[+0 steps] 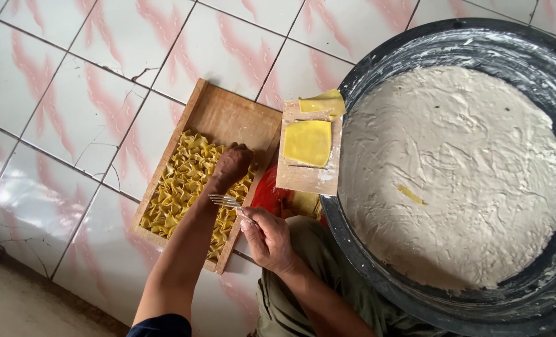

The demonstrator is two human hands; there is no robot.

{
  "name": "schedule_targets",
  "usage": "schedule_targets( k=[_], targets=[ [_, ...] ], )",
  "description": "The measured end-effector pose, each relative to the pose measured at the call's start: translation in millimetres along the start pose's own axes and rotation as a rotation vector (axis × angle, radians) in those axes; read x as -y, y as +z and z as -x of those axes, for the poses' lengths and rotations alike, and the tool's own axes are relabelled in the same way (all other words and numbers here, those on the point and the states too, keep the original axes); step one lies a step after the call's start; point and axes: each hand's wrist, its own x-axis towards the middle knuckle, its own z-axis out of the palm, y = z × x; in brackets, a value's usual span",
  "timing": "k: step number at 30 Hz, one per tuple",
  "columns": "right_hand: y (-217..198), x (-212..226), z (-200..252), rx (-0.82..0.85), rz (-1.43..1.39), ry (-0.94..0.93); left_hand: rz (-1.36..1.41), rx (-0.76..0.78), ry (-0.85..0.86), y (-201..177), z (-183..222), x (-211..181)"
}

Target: Manually assembling dumplings by placing filling on wrappers and folding them into shape.

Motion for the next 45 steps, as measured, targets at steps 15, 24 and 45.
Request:
schedule_targets(
  k=[15,24,45],
  targets=[
    [-126,62,44,-0.467,-0.216,0.089,0.561,-0.408,0.212,-238,-32,-203],
    [-193,84,36,-0.718,-0.078,0.145,0.215,0.156,0.12,-208,-79,-211],
    [-175,69,4,-0.55,-0.101,0.454,0.64,0.034,-0.102,-237,-62,-210]
  ],
)
